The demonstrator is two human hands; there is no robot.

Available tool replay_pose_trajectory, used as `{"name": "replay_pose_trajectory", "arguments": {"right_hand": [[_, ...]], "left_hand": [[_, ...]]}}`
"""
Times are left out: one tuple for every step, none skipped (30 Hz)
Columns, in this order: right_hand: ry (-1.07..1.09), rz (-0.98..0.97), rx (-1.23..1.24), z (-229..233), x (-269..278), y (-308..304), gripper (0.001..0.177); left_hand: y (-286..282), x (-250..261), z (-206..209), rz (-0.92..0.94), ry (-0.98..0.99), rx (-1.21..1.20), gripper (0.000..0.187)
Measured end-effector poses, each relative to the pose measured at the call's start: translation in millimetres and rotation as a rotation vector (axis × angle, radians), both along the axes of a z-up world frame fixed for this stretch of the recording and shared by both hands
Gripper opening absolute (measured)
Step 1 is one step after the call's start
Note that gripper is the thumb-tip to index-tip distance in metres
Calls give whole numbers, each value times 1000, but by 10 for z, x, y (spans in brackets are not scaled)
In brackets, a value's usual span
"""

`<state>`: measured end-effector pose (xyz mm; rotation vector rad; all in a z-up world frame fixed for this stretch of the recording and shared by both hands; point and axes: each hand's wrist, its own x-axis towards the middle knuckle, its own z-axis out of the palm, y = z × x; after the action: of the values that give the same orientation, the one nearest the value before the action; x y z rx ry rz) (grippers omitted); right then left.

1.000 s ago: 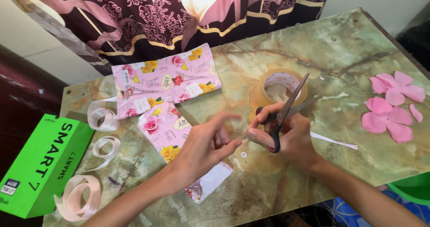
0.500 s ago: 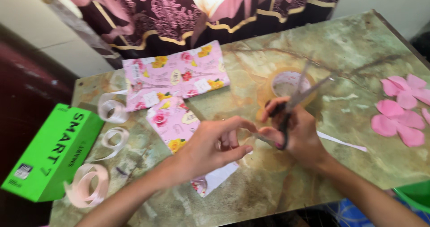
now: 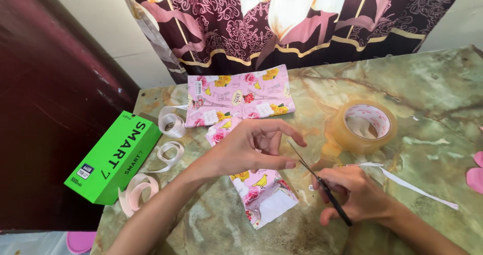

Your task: The person wraps a rectangular box with pink floral wrapping paper. They use scissors to cut tape and paper, fold the paper edges, and secure them with clear tape. A second wrapped gift is visible on the table.

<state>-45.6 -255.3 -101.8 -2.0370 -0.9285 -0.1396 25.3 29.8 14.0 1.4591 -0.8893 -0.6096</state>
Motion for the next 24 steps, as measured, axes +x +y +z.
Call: {"name": "replay_pose_trajectory", "arguments": {"right_hand": [[4, -2, 2, 4, -9, -7, 65], [9, -2, 5, 11, -5, -10, 65], [14, -2, 9, 18, -3, -12, 65], [4, 0, 7, 23, -1, -8, 65], [-6, 3, 6, 27, 0, -3, 64], [-15, 5, 5, 30, -4, 4, 64], [-15, 1, 6, 30, -7, 12, 64], [-15, -5, 7, 29, -10, 17, 64], [-16, -11, 7, 27, -12, 20, 64], [-10, -7, 14, 26, -13, 22, 64], [-5, -3, 21, 26, -12, 23, 64], [1, 1, 28, 26, -13, 21, 63], [-9, 1, 32, 26, -14, 19, 63], [-20, 3, 35, 26, -10, 19, 63], [-32, 5, 38, 25, -14, 20, 62], [-29, 2, 37, 23, -14, 21, 62], [-25, -2, 37, 21, -17, 23, 62], [-24, -4, 36, 19, -17, 23, 62], [-26, -24, 28, 16, -20, 26, 61], [-29, -44, 20, 13, -22, 30, 61], [-31, -64, 12, 9, -24, 33, 60], [-39, -67, 15, 4, -28, 33, 58], [-46, -71, 19, 0, -35, 32, 56], [-53, -75, 22, -2, -40, 30, 55]], "left_hand": [[-14, -1, -18, -9, 28, 4, 34], [-23, 0, -34, -17, 57, 9, 35], [-32, 1, -49, -17, 65, 15, 35], [-39, 2, -62, -15, 70, 21, 34], [-46, 2, -75, -14, 76, 28, 34], [-55, -1, -90, -23, 79, 27, 35], [-65, -5, -106, -33, 82, 26, 36], [-82, -9, -125, -44, 84, 24, 36], [-100, -14, -146, -53, 96, 33, 36], [-118, -19, -167, -64, 108, 43, 36], [-135, -24, -186, -74, 121, 52, 36], [-151, -32, -204, -86, 121, 33, 36], [-167, -40, -219, -97, 122, 14, 36], [-178, -45, -229, -107, 122, -5, 36], [-183, -53, -235, -103, 133, -4, 37], [-186, -61, -237, -98, 144, -2, 37], [-189, -67, -235, -92, 155, 1, 37], [-192, -71, -228, -90, 153, 3, 37], [-194, -75, -220, -88, 150, 6, 37], [-194, -77, -210, -86, 148, 8, 37], [-194, -80, -201, -81, 149, 19, 37], [-194, -83, -193, -77, 149, 30, 38], [-194, -87, -187, -73, 150, 40, 38], [-194, -91, -183, -73, 145, 33, 40]]}}
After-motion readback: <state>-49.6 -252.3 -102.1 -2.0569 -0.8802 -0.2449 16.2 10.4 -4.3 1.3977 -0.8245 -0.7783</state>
